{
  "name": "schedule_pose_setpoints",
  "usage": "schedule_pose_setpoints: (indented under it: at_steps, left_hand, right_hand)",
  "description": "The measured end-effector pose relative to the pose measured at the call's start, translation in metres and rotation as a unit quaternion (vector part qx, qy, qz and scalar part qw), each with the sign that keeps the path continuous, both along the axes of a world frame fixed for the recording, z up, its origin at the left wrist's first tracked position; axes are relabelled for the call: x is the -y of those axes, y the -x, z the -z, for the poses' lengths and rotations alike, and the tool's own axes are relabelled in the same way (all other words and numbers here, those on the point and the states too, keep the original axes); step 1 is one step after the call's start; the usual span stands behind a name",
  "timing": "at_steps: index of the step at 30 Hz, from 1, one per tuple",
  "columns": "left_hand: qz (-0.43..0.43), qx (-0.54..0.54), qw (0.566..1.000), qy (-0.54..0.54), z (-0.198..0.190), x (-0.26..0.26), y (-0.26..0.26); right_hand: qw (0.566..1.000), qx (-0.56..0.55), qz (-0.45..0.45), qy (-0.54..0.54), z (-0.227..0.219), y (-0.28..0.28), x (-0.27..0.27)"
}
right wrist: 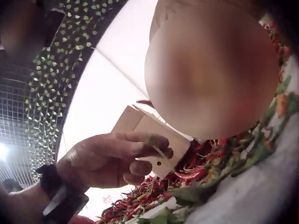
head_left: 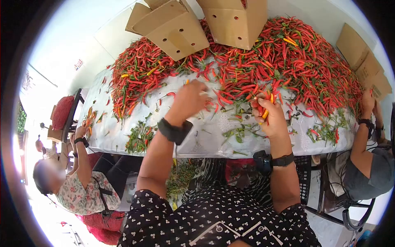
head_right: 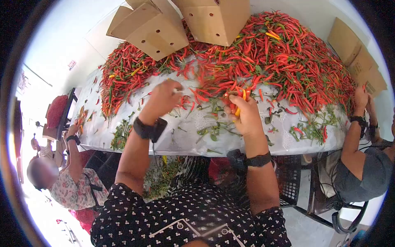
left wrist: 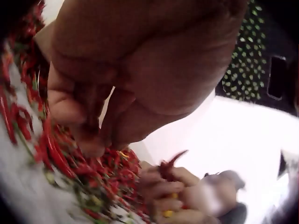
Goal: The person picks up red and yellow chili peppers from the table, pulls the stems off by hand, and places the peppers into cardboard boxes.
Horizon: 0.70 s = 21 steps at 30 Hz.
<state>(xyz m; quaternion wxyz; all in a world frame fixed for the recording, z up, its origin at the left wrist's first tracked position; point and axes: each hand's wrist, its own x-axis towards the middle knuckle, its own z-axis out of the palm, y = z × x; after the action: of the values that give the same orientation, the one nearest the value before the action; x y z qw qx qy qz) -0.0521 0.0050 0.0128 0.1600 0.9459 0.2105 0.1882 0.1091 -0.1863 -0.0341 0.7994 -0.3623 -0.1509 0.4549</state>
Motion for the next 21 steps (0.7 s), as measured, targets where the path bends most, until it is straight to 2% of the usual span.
schedule_pose_setpoints:
  at_steps: [1, 2, 4, 5, 7, 8, 10, 14, 16, 18, 19, 21]
  left_hand:
    - [-0.037, -0.020, 0.998, -0.051, 0.004, -0.017, 0.003]
    - [-0.037, -0.020, 0.998, -0.052, 0.007, -0.034, 0.007]
    - [-0.098, -0.062, 0.987, -0.113, 0.013, -0.060, 0.010]
    - [-0.098, -0.062, 0.987, -0.114, 0.017, -0.067, 0.009]
    - [-0.086, -0.152, 0.982, -0.073, 0.020, -0.074, 0.008]
    - [-0.087, -0.152, 0.982, -0.073, 0.023, -0.076, 0.006]
    - [-0.002, -0.124, 0.992, -0.010, 0.021, -0.066, -0.006]
    - [0.068, -0.051, 0.989, 0.125, 0.030, -0.042, -0.022]
    - [0.066, -0.071, 0.983, 0.154, 0.028, -0.038, -0.026]
    - [0.092, 0.074, 0.953, 0.278, 0.022, -0.028, -0.026]
    - [0.091, 0.074, 0.953, 0.278, 0.012, -0.021, -0.025]
    - [0.063, 0.067, 0.925, 0.369, -0.003, -0.010, -0.022]
  right_hand:
    - [1.000, 0.001, 0.001, -0.001, 0.001, 0.000, 0.000]
    - [1.000, -0.004, -0.009, -0.009, 0.002, 0.000, 0.000]
    - [1.000, -0.008, -0.018, -0.017, 0.003, 0.000, -0.001]
    - [1.000, -0.011, -0.021, -0.008, 0.003, 0.000, -0.001]
    - [1.000, -0.014, -0.026, 0.002, 0.004, 0.000, -0.003]
    - [0.999, -0.014, -0.031, -0.002, 0.005, 0.000, -0.004]
    - [0.999, -0.015, -0.035, -0.006, 0.004, 0.001, -0.006]
    - [0.999, 0.010, -0.033, -0.009, 0.002, 0.002, -0.006]
    - [0.999, 0.010, -0.035, -0.012, 0.002, 0.001, -0.006]
    - [0.999, 0.014, -0.032, -0.008, 0.003, 0.002, -0.007]
    - [0.999, 0.014, -0.032, -0.008, 0.003, 0.003, -0.007]
    - [0.999, 0.019, -0.046, 0.003, 0.001, 0.003, -0.007]
